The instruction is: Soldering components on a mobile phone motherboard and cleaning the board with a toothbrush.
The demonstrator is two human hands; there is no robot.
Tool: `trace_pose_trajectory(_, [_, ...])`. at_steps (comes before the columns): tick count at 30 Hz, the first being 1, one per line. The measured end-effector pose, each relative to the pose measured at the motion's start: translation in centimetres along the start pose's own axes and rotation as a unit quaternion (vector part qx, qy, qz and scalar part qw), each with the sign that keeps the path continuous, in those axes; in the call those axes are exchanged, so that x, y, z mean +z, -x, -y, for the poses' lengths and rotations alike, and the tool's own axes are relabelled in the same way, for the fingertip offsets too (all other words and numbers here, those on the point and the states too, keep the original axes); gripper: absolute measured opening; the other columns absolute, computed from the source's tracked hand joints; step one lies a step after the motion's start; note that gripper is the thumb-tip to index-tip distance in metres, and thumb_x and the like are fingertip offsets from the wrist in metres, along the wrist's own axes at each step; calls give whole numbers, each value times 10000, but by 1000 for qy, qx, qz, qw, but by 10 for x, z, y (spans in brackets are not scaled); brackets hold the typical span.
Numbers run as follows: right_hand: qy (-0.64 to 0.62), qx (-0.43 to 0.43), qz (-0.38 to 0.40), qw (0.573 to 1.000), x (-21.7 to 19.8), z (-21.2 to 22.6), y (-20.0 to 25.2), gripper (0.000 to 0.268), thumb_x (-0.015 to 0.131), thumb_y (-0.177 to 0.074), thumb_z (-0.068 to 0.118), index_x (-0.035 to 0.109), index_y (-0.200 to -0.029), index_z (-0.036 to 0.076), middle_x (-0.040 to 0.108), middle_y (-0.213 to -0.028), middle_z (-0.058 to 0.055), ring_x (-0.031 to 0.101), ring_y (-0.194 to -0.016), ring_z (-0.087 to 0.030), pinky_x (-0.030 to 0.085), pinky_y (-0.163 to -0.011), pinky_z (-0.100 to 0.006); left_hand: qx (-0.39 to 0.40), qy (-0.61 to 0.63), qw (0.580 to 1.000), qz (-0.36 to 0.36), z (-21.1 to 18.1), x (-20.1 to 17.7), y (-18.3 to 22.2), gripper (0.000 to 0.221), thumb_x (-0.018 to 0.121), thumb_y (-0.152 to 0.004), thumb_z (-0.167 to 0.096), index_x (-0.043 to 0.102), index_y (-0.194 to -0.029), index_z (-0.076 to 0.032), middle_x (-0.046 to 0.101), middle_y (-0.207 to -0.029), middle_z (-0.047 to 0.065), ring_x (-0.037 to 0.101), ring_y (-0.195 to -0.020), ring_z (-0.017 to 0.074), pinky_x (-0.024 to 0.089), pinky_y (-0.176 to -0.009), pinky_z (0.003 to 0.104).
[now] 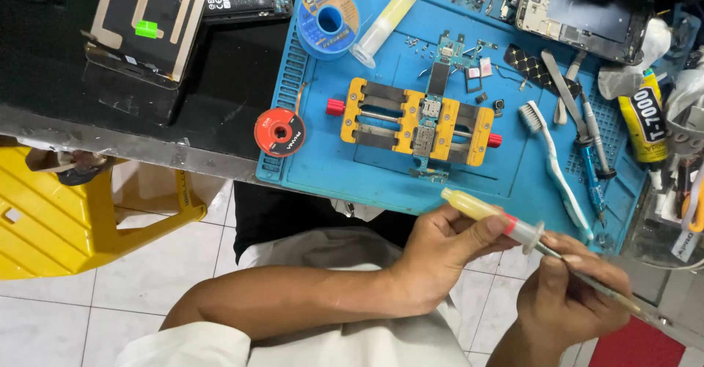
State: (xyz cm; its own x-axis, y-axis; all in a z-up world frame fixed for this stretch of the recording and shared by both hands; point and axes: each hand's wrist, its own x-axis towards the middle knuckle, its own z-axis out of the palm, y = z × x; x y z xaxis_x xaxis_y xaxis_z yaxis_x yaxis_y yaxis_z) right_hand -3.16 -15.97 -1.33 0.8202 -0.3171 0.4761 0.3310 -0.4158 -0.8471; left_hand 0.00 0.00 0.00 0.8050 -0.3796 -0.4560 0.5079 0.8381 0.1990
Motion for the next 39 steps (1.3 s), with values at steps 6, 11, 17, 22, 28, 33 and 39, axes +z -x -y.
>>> trace_pose_trajectory(6, [85, 17, -11, 996, -14, 5, 23, 202, 619, -1126, 58, 419, -1125, 83, 604, -1043, -197, 677, -1008, -323, 594, -1091, -461, -21, 4, 1000, -6, 16, -4, 3, 291, 780, -915, -135, 692, -1123, 48, 731, -1056, 165, 714, -1006, 241, 649, -985, 402])
trace_pose_trajectory(11, [88, 62, -10, 994, -20, 12, 28, 188, 620, -1139, 107, 433, -1147, 109, 627, -1103, -172, 684, -1055, -254, 616, -1080, -380, -42, -26, 999, -1, 17, -4, -1, 325, 782, -909, -162, 692, -1146, 41, 735, -1077, 154, 722, -1016, 237, 635, -994, 349])
trace_pose_trajectory(17, [71, 59, 36, 995, -30, 6, 28, 125, 525, -1164, 67, 423, -1210, 122, 594, -1139, -110, 674, -1105, -241, 630, -1097, -396, -85, -23, 995, -39, 15, 2, -4, 327, 790, -879, -172, 700, -1140, 4, 742, -1147, 165, 714, -1084, 227, 622, -976, 316])
trace_pose_trajectory(22, [80, 56, 9, 995, -9, 14, 24, 173, 590, -1132, 64, 433, -1190, 109, 611, -1103, -150, 688, -1068, -294, 652, -1032, -428, -76, -14, 997, -22, 11, 3, -3, 325, 750, -923, -211, 654, -1148, 1, 714, -1209, 225, 713, -1121, 284, 615, -1022, 373])
trace_pose_trajectory(28, [116, 57, -28, 991, 11, 27, 20, 200, 622, -1156, 110, 424, -1163, 82, 610, -1071, -132, 688, -1040, -238, 630, -1035, -381, -20, -52, 998, -31, 9, 2, -2, 311, 789, -888, -161, 691, -1139, -6, 751, -1111, 151, 724, -1043, 200, 625, -955, 296])
trace_pose_trajectory(33, [98, 41, -14, 994, 18, 22, 11, 203, 624, -1128, 56, 423, -1100, 59, 645, -1063, -267, 710, -996, -340, 635, -1005, -435, 21, -31, 998, -42, 3, 7, -7, 323, 818, -851, -211, 704, -1070, -2, 764, -1071, 167, 741, -974, 188, 629, -909, 298])
trace_pose_trajectory(39, [120, 69, -29, 990, 24, 29, 2, 185, 658, -1107, -29, 477, -1099, 11, 663, -1091, -320, 721, -992, -350, 618, -949, -407, 36, 6, 998, -44, 4, 10, -6, 309, 802, -885, -219, 723, -1078, 10, 759, -1026, 134, 744, -949, 222, 644, -916, 330])
